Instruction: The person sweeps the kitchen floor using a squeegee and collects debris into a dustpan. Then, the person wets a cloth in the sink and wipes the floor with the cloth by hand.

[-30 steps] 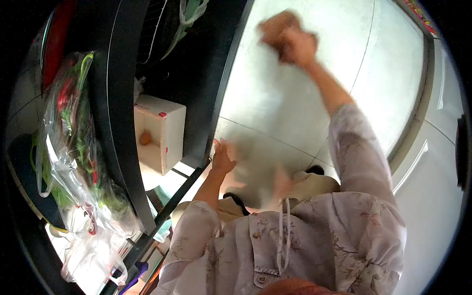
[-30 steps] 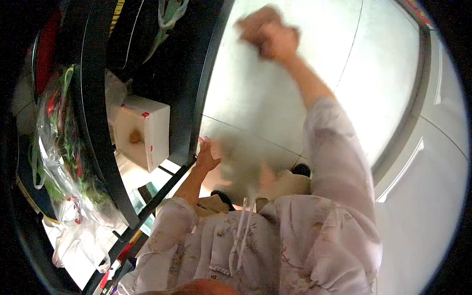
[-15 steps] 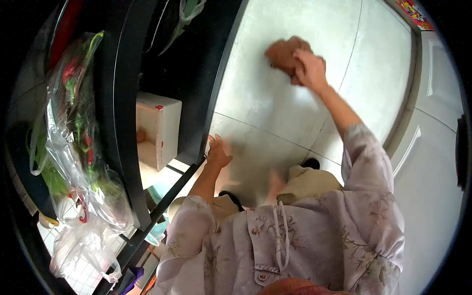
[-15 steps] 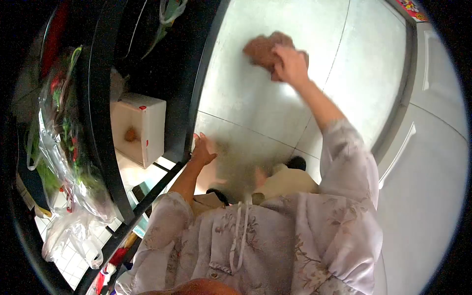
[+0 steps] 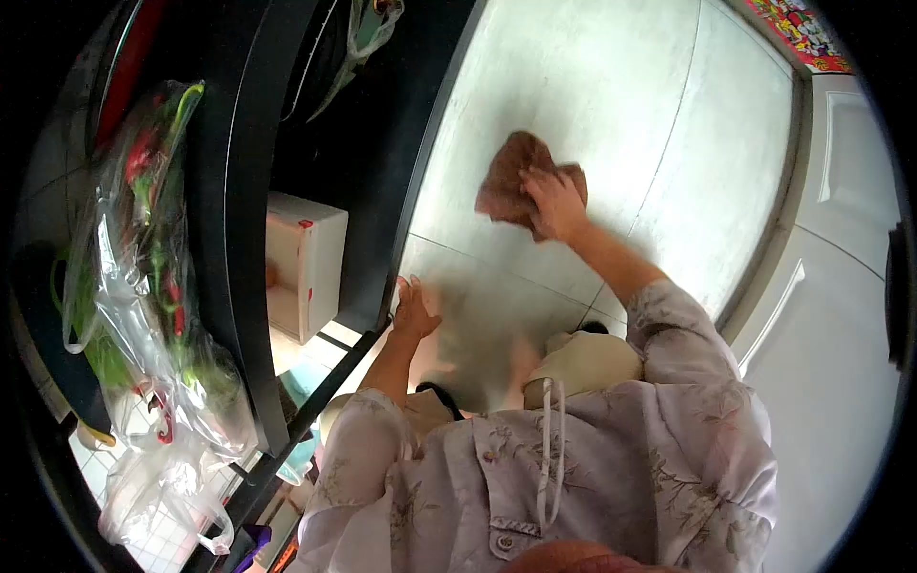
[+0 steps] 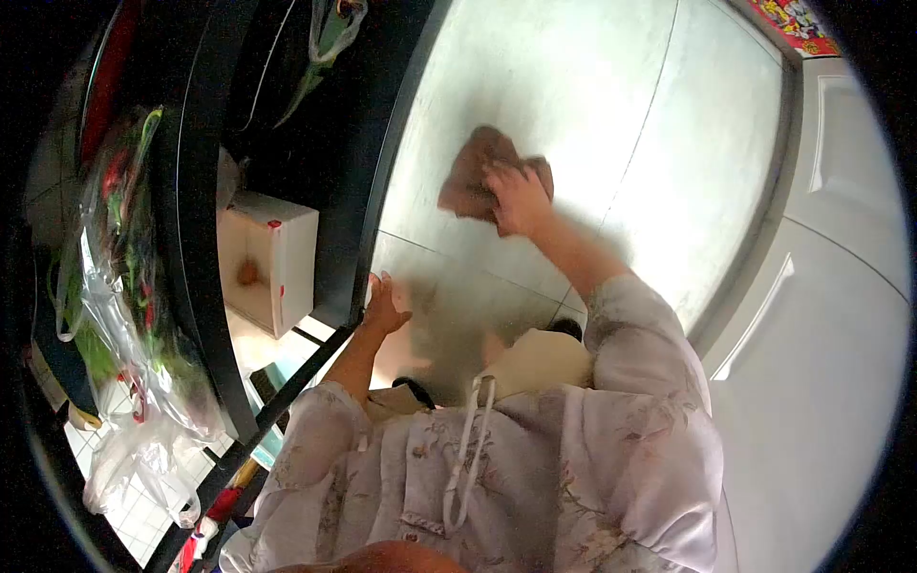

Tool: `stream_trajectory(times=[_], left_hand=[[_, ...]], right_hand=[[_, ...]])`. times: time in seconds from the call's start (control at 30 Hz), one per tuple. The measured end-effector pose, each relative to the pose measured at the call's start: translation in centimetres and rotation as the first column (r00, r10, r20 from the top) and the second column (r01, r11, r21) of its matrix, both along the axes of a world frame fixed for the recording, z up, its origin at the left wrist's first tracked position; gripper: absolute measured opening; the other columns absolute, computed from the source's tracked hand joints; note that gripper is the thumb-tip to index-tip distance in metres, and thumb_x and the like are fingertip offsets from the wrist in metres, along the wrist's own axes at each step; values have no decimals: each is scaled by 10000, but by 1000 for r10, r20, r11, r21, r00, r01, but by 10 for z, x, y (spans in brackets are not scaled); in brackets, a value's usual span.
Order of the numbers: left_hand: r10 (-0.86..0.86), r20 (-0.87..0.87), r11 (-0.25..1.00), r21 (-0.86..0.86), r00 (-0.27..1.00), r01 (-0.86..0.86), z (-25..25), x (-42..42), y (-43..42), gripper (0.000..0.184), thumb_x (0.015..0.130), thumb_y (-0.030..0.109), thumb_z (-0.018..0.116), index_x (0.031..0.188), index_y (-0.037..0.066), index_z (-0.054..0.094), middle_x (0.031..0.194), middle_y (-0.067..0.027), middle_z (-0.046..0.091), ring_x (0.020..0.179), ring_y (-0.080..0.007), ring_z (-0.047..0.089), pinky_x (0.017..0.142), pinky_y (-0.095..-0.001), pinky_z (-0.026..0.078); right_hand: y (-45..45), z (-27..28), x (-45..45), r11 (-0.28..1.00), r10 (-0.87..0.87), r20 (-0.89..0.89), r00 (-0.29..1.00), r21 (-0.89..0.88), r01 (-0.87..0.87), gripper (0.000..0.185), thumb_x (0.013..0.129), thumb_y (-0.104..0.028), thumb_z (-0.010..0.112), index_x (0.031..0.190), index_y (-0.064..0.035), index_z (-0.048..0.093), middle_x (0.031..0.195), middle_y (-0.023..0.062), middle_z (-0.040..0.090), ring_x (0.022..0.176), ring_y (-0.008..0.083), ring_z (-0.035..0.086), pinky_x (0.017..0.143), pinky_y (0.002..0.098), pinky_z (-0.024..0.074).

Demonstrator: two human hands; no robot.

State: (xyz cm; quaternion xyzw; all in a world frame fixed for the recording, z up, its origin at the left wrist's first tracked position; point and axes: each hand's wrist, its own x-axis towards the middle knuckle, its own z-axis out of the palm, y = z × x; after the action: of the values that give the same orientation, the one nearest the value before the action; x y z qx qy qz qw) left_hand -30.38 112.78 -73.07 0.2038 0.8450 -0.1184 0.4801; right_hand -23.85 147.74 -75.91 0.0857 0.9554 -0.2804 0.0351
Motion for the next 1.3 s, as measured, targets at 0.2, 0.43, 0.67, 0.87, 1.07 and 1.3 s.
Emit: stream_trajectory(times=[0.2,0.43,0.67,0.87,1.07,1.3], left_hand=[[-34,-2,999,-27,999,34,5,1,6,1069,699,361,683,1359,-13,-70,1396,-293,-67,1319,-375,71,1073,-353,172],[99,-3,995,-15,995,-99,5,5,18,1071,697,358,683,1354,-30,-70,1396,-285,-108,1310,-398,84,1075,-379,160],[44,-53,999,9,998,-43,-1,8,9,1078,680,357,697,1356,-17,-55,1396,-280,-93,1300,-408,116,1062,-392,193],[43,54,999,26,998,-44,51,-42,100,696,723,263,660,1281,26,318,1251,-232,393,1172,-328,394,938,-413,366],[-104,-326,726,621,940,296,36,-67,279,474,810,160,541,1248,45,403,1114,-181,492,1045,-313,472,869,-395,416],[-178,-312,847,434,933,306,12,-104,386,583,813,180,499,1344,102,271,1181,-143,439,1084,-287,442,907,-382,394]], right_hand=[[-29,21,93,990,64,57,996,-131,-56,425,647,-48,592,1052,-95,472,1318,58,396,1249,234,318,996,465,232],[-1,33,121,947,-320,48,946,52,318,515,594,-121,590,1095,-84,477,1330,74,384,1255,241,315,1023,485,174],[69,8,38,868,-419,-158,894,220,445,607,630,-207,646,1195,-136,433,1325,41,380,1243,216,319,1007,482,198],[74,9,30,856,-428,-118,896,264,444,630,635,-246,647,1215,-161,416,1336,15,359,1242,186,311,1001,445,221],[75,5,31,854,-450,-87,889,249,457,634,630,-267,649,1215,-174,420,1329,11,365,1242,184,314,996,456,231],[81,2,34,877,-440,-92,893,173,449,621,591,-256,660,1175,-160,473,1310,25,391,1237,197,327,980,484,237]])
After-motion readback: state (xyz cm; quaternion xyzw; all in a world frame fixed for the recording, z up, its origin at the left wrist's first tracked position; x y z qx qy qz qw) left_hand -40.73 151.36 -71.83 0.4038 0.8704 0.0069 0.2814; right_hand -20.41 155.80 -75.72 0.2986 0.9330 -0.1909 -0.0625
